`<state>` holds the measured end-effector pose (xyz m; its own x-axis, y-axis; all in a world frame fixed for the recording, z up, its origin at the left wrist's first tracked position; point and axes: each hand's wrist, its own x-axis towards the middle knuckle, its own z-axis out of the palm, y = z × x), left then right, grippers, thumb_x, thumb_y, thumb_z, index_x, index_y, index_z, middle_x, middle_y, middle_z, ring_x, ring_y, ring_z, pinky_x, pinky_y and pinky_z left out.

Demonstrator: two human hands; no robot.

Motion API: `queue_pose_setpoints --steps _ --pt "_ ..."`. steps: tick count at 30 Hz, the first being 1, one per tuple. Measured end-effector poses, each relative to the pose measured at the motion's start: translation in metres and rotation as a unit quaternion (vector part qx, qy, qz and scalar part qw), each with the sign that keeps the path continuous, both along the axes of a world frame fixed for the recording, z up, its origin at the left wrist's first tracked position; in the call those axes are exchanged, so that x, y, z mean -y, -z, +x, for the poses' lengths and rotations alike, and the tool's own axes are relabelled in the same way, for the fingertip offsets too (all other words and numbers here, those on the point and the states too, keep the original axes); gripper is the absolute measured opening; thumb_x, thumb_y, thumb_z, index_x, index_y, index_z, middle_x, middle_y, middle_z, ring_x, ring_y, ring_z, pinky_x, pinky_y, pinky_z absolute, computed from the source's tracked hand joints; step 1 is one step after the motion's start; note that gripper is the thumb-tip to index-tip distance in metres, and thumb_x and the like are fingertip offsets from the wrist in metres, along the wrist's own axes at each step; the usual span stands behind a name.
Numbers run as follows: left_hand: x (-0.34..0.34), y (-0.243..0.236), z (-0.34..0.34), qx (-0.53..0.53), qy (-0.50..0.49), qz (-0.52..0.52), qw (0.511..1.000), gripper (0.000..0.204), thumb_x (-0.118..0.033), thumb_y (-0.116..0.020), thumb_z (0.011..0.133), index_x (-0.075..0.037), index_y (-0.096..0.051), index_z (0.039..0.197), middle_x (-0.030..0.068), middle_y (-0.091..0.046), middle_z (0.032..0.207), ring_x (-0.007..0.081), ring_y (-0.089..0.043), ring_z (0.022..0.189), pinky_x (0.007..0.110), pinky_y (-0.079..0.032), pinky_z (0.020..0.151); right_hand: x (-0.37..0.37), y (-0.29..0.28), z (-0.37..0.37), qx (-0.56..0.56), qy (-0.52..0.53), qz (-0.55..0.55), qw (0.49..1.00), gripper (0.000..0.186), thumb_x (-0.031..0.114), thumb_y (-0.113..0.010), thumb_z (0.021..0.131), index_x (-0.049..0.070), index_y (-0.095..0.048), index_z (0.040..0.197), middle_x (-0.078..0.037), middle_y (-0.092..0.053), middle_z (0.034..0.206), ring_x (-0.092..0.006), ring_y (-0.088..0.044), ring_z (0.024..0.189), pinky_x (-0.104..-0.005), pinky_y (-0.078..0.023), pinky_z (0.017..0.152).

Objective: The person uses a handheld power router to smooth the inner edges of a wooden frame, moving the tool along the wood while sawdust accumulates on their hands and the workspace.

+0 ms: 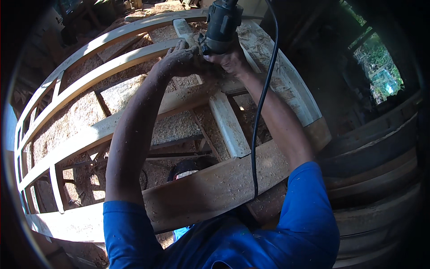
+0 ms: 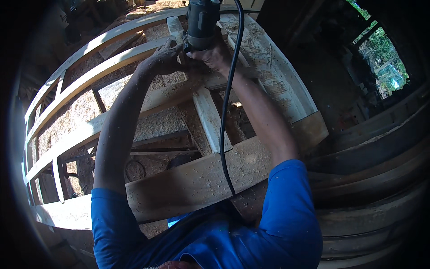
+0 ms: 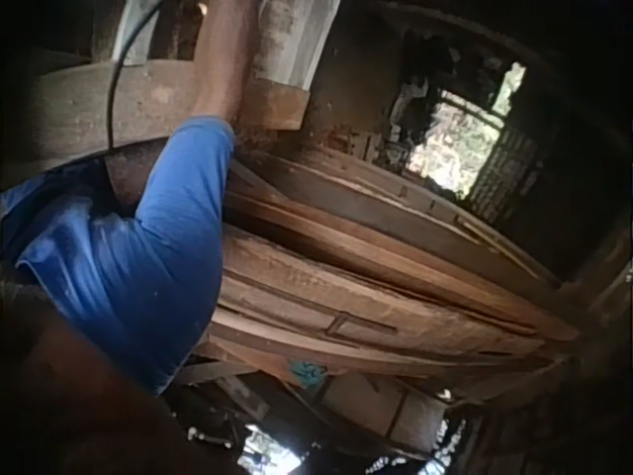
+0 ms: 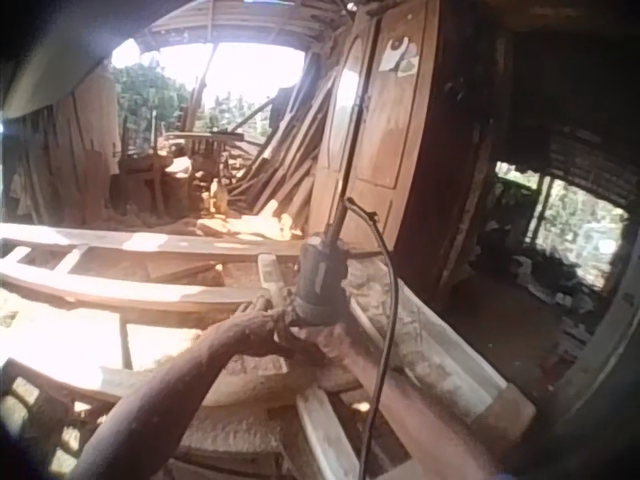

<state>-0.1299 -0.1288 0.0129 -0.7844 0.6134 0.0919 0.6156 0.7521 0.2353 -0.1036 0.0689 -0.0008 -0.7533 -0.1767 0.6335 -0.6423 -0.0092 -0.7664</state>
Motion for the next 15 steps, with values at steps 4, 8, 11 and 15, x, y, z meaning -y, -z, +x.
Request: queue_pose_setpoints --steps 4,8,11,15 --pt "-0.003 0.002 -0.019 0.02 0.01 -0.004 1.0 0.092 -0.053 -0.081 0.074 -0.02 -0.038 0.147 0.025 -0.043 0.131 0.0459 -0.046 0.124 0.052 -0.041 0.105 -0.003 -0.002 -0.013 -0.007 -0.001 0.007 1.0 0.065 0.005 -0.087 0.062 0.006 -0.055 0.118 -0.005 -0.067 0.105 -0.0156 -0.065 0.096 -0.0333 -0.054 0.089" --pt "0.008 -0.011 -0.035 0.062 -0.024 -0.029 0.997 0.095 -0.056 -0.081 0.073 -0.02 -0.036 0.149 0.0264 -0.042 0.132 0.046 -0.046 0.125 0.052 -0.04 0.107 0.013 -0.016 -0.021 -0.009 0.002 0.032 0.999 0.063 0.012 -0.088 0.063 0.007 -0.056 0.118 -0.002 -0.066 0.107 -0.0137 -0.063 0.095 -0.0328 -0.053 0.089" --pt "-0.014 -0.026 -0.015 0.07 -0.01 -0.026 0.997 0.097 -0.057 -0.081 0.072 -0.019 -0.036 0.149 0.026 -0.043 0.13 0.046 -0.046 0.125 0.051 -0.04 0.106 -0.013 -0.009 -0.026 -0.009 0.034 0.06 0.998 0.065 0.013 -0.089 0.061 0.006 -0.057 0.118 -0.002 -0.066 0.106 -0.0142 -0.063 0.095 -0.0321 -0.052 0.09" --pt "-0.005 -0.014 0.001 0.034 -0.006 -0.014 0.999 0.095 -0.061 -0.078 0.071 -0.013 -0.041 0.144 0.027 -0.043 0.133 0.0471 -0.042 0.126 0.052 -0.037 0.107 -0.002 -0.016 0.009 0.02 -0.013 -0.019 1.0 0.073 0.008 -0.088 0.061 0.006 -0.051 0.124 -0.005 -0.065 0.113 -0.017 -0.063 0.102 -0.034 -0.051 0.094"
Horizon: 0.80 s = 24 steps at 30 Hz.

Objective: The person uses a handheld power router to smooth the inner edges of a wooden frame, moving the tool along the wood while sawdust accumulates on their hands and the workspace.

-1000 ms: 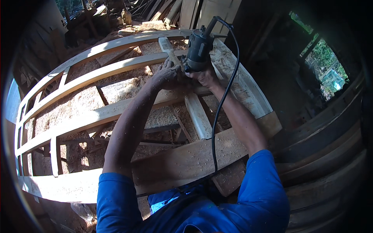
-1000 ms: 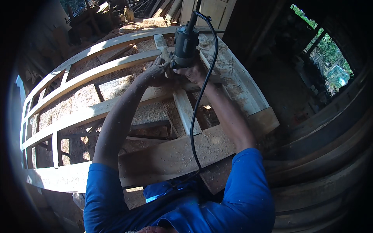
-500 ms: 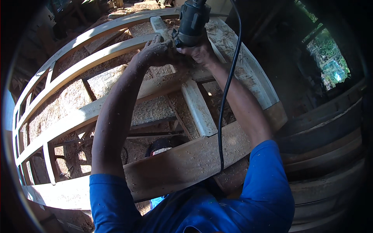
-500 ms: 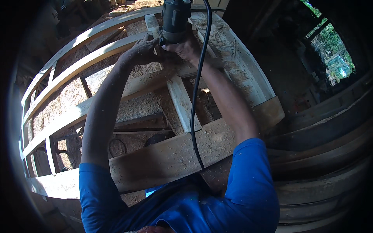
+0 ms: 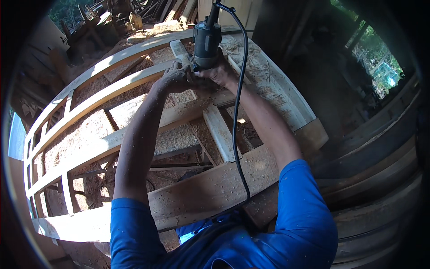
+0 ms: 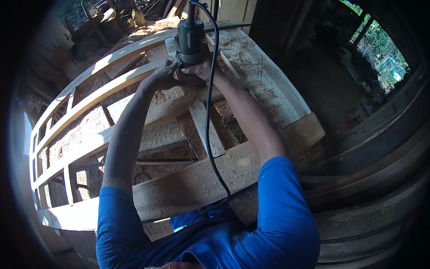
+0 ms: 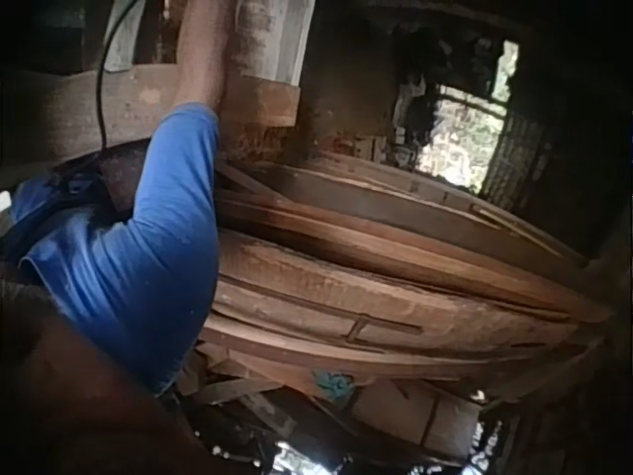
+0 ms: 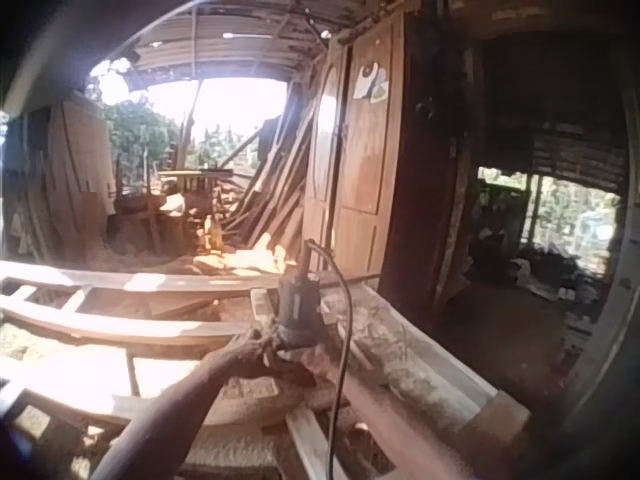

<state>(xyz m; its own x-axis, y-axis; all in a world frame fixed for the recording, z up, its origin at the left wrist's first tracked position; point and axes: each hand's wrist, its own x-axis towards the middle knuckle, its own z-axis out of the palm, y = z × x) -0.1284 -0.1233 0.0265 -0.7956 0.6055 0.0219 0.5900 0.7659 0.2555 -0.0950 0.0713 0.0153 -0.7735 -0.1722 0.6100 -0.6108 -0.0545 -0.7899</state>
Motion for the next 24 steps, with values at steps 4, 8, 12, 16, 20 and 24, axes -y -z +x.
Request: queue_pose_setpoints --steps 4,8,12,16,20,24 --pt "-0.002 0.005 0.023 -0.003 0.001 0.029 1.0 0.1 -0.07 -0.074 0.07 -0.008 -0.042 0.141 0.0327 -0.037 0.138 0.0493 -0.034 0.133 0.055 -0.033 0.109 -0.009 0.009 0.008 -0.03 0.047 0.083 0.995 0.082 0.008 -0.088 0.063 0.006 -0.041 0.129 -0.005 -0.063 0.117 -0.0171 -0.061 0.108 -0.0348 -0.049 0.098" --pt "0.001 0.022 0.03 -0.065 0.002 0.02 0.998 0.111 -0.064 -0.077 0.071 -0.015 -0.022 0.155 0.0294 -0.042 0.13 0.0486 -0.043 0.124 0.054 -0.04 0.105 -0.011 -0.009 0.032 -0.011 -0.028 0.105 0.994 0.086 0.011 -0.088 0.067 0.006 -0.036 0.135 -0.006 -0.06 0.124 -0.0181 -0.06 0.112 -0.0358 -0.048 0.101" --pt "-0.021 0.033 0.052 0.029 -0.002 0.085 0.996 0.115 -0.072 -0.076 0.065 -0.002 -0.033 0.146 0.0363 -0.028 0.147 0.0532 -0.022 0.142 0.059 -0.029 0.113 -0.027 -0.004 0.054 0.019 -0.048 0.064 0.997 0.089 0.014 -0.089 0.067 0.006 -0.035 0.138 -0.007 -0.059 0.128 -0.0188 -0.059 0.116 -0.0369 -0.047 0.103" --pt "-0.007 0.061 0.04 -0.089 -0.028 0.072 0.993 0.096 -0.062 -0.076 0.072 -0.01 -0.04 0.144 0.0239 -0.049 0.127 0.0431 -0.043 0.117 0.051 -0.041 0.102 -0.02 -0.003 0.04 0.007 -0.047 0.118 0.992 0.091 0.014 -0.09 0.067 0.006 -0.036 0.139 -0.008 -0.057 0.131 -0.0191 -0.057 0.118 -0.0372 -0.045 0.106" --pt "-0.024 0.051 0.068 -0.048 -0.059 0.095 0.993 0.081 -0.063 -0.073 0.075 -0.014 -0.053 0.136 0.0238 -0.049 0.125 0.0427 -0.041 0.115 0.053 -0.039 0.103 -0.033 0.002 0.043 0.088 -0.109 0.088 0.986 0.097 0.017 -0.091 0.067 0.007 -0.033 0.144 -0.006 -0.056 0.131 -0.0183 -0.057 0.118 -0.0368 -0.045 0.105" --pt "-0.03 0.03 0.086 -0.114 0.048 0.071 0.99 0.072 -0.065 -0.071 0.077 -0.006 -0.066 0.117 0.0255 -0.047 0.121 0.0447 -0.039 0.112 0.054 -0.04 0.1 -0.046 0.002 0.036 0.072 -0.12 0.104 0.985 0.093 0.018 -0.088 0.07 0.009 -0.034 0.145 -0.005 -0.057 0.129 -0.0172 -0.057 0.116 -0.0358 -0.047 0.102"
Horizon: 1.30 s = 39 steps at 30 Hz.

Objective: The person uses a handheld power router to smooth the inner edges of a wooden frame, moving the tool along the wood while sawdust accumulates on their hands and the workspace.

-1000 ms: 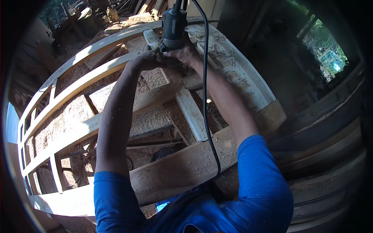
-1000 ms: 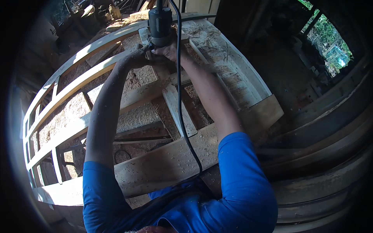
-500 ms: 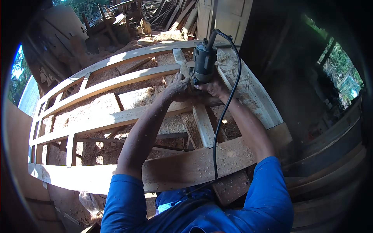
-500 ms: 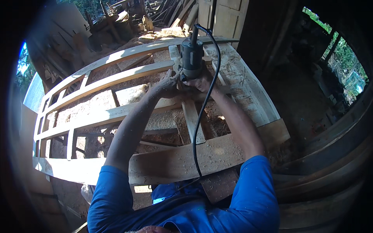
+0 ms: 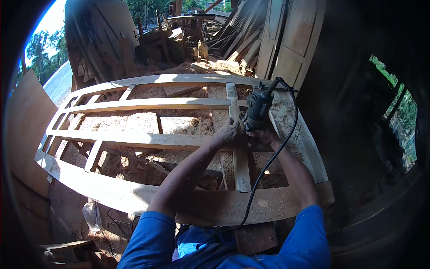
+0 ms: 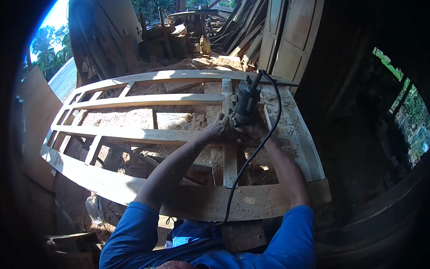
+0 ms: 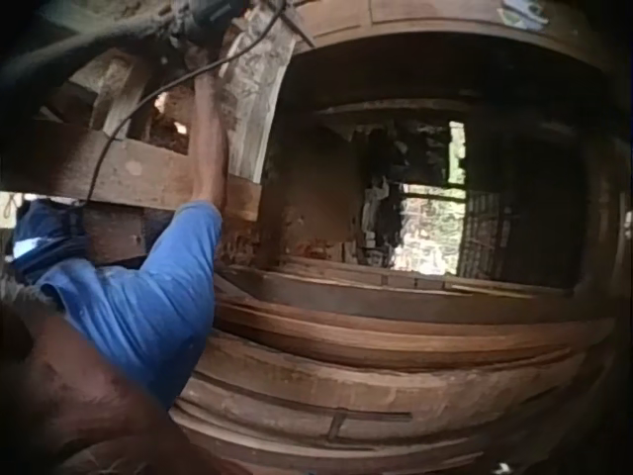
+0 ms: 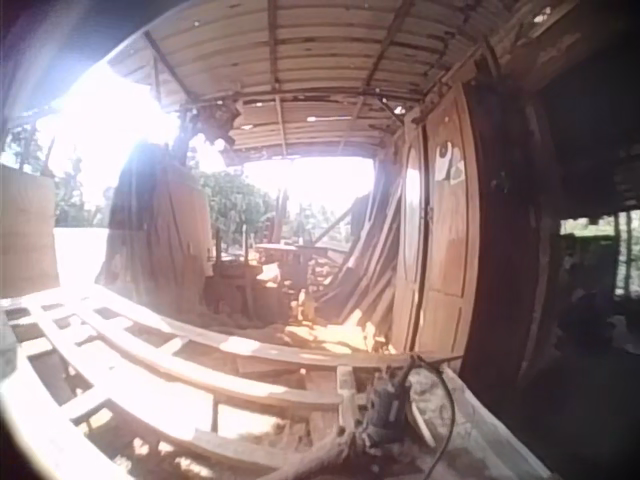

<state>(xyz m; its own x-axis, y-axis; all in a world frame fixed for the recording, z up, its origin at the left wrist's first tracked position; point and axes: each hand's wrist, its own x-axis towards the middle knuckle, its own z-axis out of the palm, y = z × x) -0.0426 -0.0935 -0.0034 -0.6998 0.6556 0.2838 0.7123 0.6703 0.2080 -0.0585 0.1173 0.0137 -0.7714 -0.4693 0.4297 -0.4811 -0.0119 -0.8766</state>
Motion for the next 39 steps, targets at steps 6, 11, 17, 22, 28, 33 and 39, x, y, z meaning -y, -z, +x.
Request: queue_pose_setpoints --steps 6,11,17,22,28,33,39 --pt "0.009 -0.001 -0.002 0.065 -0.001 0.057 0.996 0.067 -0.058 -0.076 0.073 -0.005 -0.067 0.112 0.0239 -0.047 0.117 0.0439 -0.039 0.11 0.054 -0.042 0.096 0.02 -0.011 0.012 -0.055 0.025 -0.005 0.998 0.072 0.024 -0.086 0.071 0.008 -0.049 0.131 -0.003 -0.061 0.116 -0.0171 -0.06 0.104 -0.0355 -0.051 0.094" --pt "0.004 0.01 -0.015 0.004 0.011 0.043 0.999 0.043 -0.05 -0.075 0.076 -0.015 -0.072 0.102 0.0206 -0.05 0.107 0.0387 -0.041 0.104 0.049 -0.041 0.09 0.016 -0.025 0.018 -0.078 0.041 0.04 0.995 0.073 0.025 -0.088 0.07 0.008 -0.049 0.13 -0.003 -0.061 0.115 -0.0174 -0.06 0.104 -0.0358 -0.051 0.094" --pt "0.019 0.062 -0.058 -0.328 0.073 -0.058 0.94 0.023 -0.047 -0.067 0.082 -0.026 -0.073 0.091 0.0106 -0.056 0.089 0.0336 -0.046 0.093 0.042 -0.038 0.08 0.023 0.009 0.003 -0.072 0.049 0.009 0.996 0.08 0.016 -0.088 0.069 0.009 -0.042 0.134 -0.003 -0.059 0.117 -0.0173 -0.059 0.104 -0.035 -0.05 0.094" --pt "0.002 0.079 -0.083 -0.354 0.083 -0.038 0.931 0.02 -0.046 -0.062 0.087 -0.028 -0.072 0.088 0.0055 -0.057 0.083 0.0293 -0.049 0.087 0.041 -0.038 0.081 0.01 0.012 -0.002 -0.058 0.067 0.016 0.996 0.077 0.014 -0.087 0.068 0.009 -0.045 0.132 -0.003 -0.059 0.115 -0.0173 -0.06 0.103 -0.0346 -0.051 0.093" --pt "0.02 0.098 -0.09 -0.089 0.047 0.152 0.983 0.03 -0.038 -0.06 0.089 -0.012 -0.067 0.102 0.0155 -0.056 0.102 0.0322 -0.049 0.097 0.044 -0.04 0.088 0.045 0.002 0.02 -0.033 0.063 -0.047 0.996 0.065 0.01 -0.085 0.07 0.008 -0.051 0.126 -0.002 -0.061 0.112 -0.0162 -0.061 0.1 -0.0326 -0.052 0.092" --pt "0.009 0.051 -0.076 0.026 0.039 0.126 0.991 0.049 -0.032 -0.066 0.084 -0.002 -0.053 0.12 0.0193 -0.054 0.113 0.0389 -0.046 0.114 0.048 -0.044 0.095 0.016 0.011 0.005 -0.04 0.123 0.015 0.991 0.065 0.009 -0.085 0.071 0.008 -0.051 0.126 -0.002 -0.061 0.112 -0.0159 -0.062 0.099 -0.0328 -0.052 0.091" --pt "0.026 0.056 -0.095 -0.014 0.002 0.051 0.999 0.046 -0.039 -0.071 0.082 -0.003 -0.062 0.11 0.0165 -0.054 0.115 0.0391 -0.044 0.115 0.048 -0.042 0.096 0.033 0.013 -0.013 -0.031 0.112 0.006 0.993 0.064 0.009 -0.085 0.07 0.008 -0.052 0.126 -0.002 -0.062 0.11 -0.0168 -0.062 0.099 -0.0332 -0.052 0.091"
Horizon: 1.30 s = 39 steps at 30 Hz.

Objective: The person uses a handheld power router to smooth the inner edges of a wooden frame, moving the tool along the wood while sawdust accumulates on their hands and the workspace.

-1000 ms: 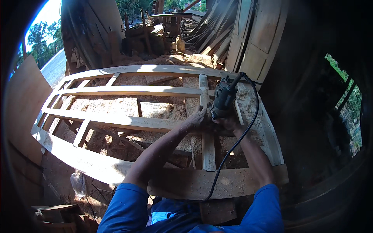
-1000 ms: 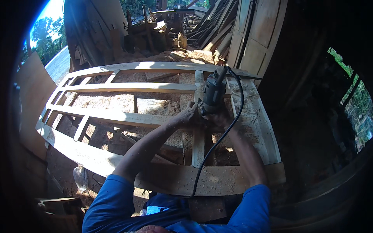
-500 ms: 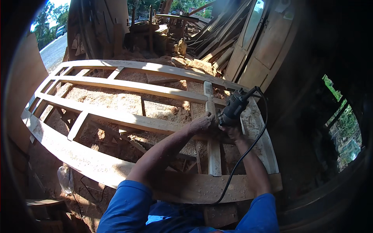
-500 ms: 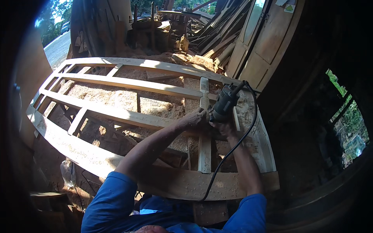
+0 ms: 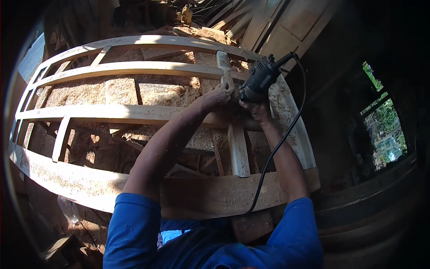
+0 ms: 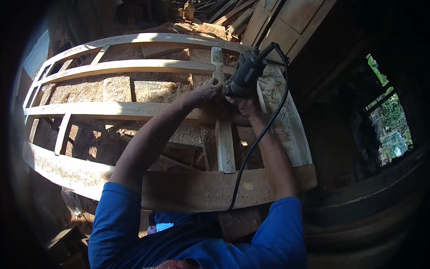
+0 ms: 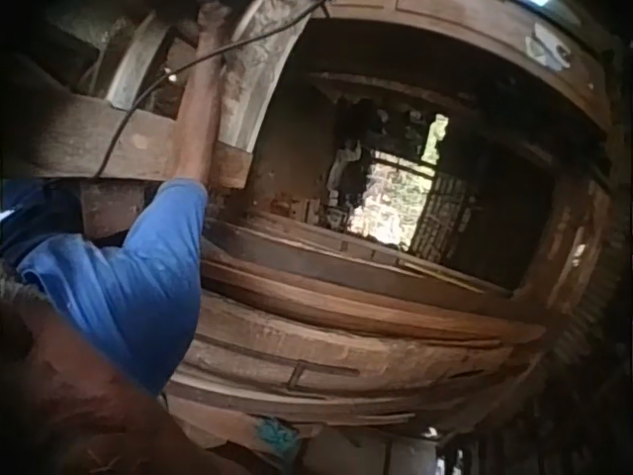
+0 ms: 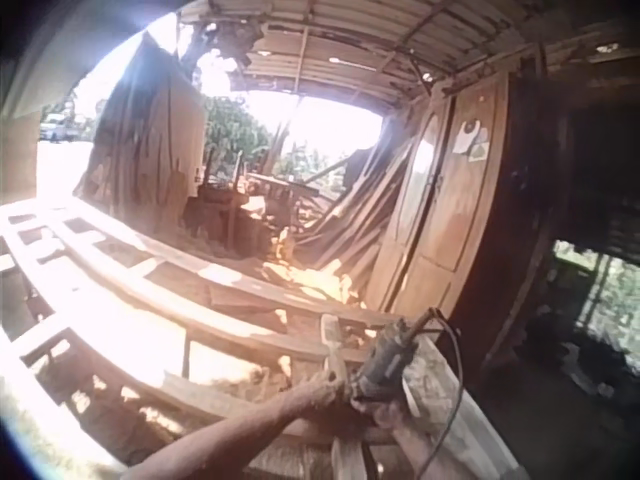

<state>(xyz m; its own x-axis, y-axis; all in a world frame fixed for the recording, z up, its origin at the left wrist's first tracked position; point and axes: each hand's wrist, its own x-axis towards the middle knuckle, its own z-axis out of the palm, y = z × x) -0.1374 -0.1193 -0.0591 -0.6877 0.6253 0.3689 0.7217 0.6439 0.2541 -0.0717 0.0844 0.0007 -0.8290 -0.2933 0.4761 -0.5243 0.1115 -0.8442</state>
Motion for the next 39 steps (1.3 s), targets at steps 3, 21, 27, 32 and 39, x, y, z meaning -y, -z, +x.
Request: queue_pose_setpoints --steps 3,21,27,32,39 --pt "0.015 -0.003 -0.009 0.012 -0.011 0.0 1.0 0.045 -0.043 -0.073 0.08 -0.005 -0.066 0.104 0.0152 -0.054 0.115 0.0394 -0.043 0.115 0.05 -0.041 0.097 0.016 -0.004 -0.009 -0.02 -0.014 -0.013 1.0 0.068 0.009 -0.086 0.069 0.007 -0.05 0.127 -0.003 -0.062 0.11 -0.0167 -0.062 0.1 -0.0339 -0.052 0.091" --pt "-0.005 -0.058 0.061 0.125 -0.11 -0.075 0.983 0.098 -0.065 -0.074 0.071 -0.005 -0.041 0.141 0.0285 -0.04 0.138 0.0504 -0.037 0.131 0.061 -0.035 0.105 -0.006 -0.014 0.007 -0.014 -0.062 0.0 0.998 0.08 0.01 -0.088 0.067 0.007 -0.041 0.132 -0.005 -0.063 0.114 -0.0169 -0.063 0.103 -0.0351 -0.053 0.093" --pt "-0.017 -0.045 0.08 0.103 -0.161 -0.048 0.98 0.098 -0.068 -0.075 0.07 -0.004 -0.043 0.137 0.024 -0.038 0.138 0.0486 -0.035 0.133 0.067 -0.033 0.101 -0.018 -0.008 0.016 -0.02 -0.058 0.032 0.998 0.083 0.012 -0.089 0.067 0.007 -0.04 0.133 -0.006 -0.062 0.118 -0.0174 -0.062 0.106 -0.0352 -0.052 0.094" --pt "-0.038 -0.041 0.083 0.111 -0.145 -0.015 0.983 0.095 -0.07 -0.074 0.069 -0.008 -0.044 0.135 0.0251 -0.036 0.138 0.0501 -0.033 0.133 0.072 -0.031 0.099 -0.044 -0.009 0.01 -0.053 -0.055 0.029 0.997 0.077 0.013 -0.088 0.067 0.008 -0.042 0.129 -0.006 -0.063 0.115 -0.018 -0.063 0.104 -0.0352 -0.053 0.091" --pt "-0.064 -0.017 0.073 0.104 -0.184 -0.045 0.976 0.061 -0.024 -0.058 0.089 -0.018 -0.034 0.144 0.0187 -0.037 0.14 0.0422 -0.031 0.138 0.073 -0.032 0.097 -0.062 -0.016 0.026 -0.038 -0.063 0.008 0.997 0.07 0.013 -0.085 0.069 0.009 -0.044 0.126 -0.004 -0.063 0.107 -0.0151 -0.064 0.092 -0.0321 -0.055 0.081"
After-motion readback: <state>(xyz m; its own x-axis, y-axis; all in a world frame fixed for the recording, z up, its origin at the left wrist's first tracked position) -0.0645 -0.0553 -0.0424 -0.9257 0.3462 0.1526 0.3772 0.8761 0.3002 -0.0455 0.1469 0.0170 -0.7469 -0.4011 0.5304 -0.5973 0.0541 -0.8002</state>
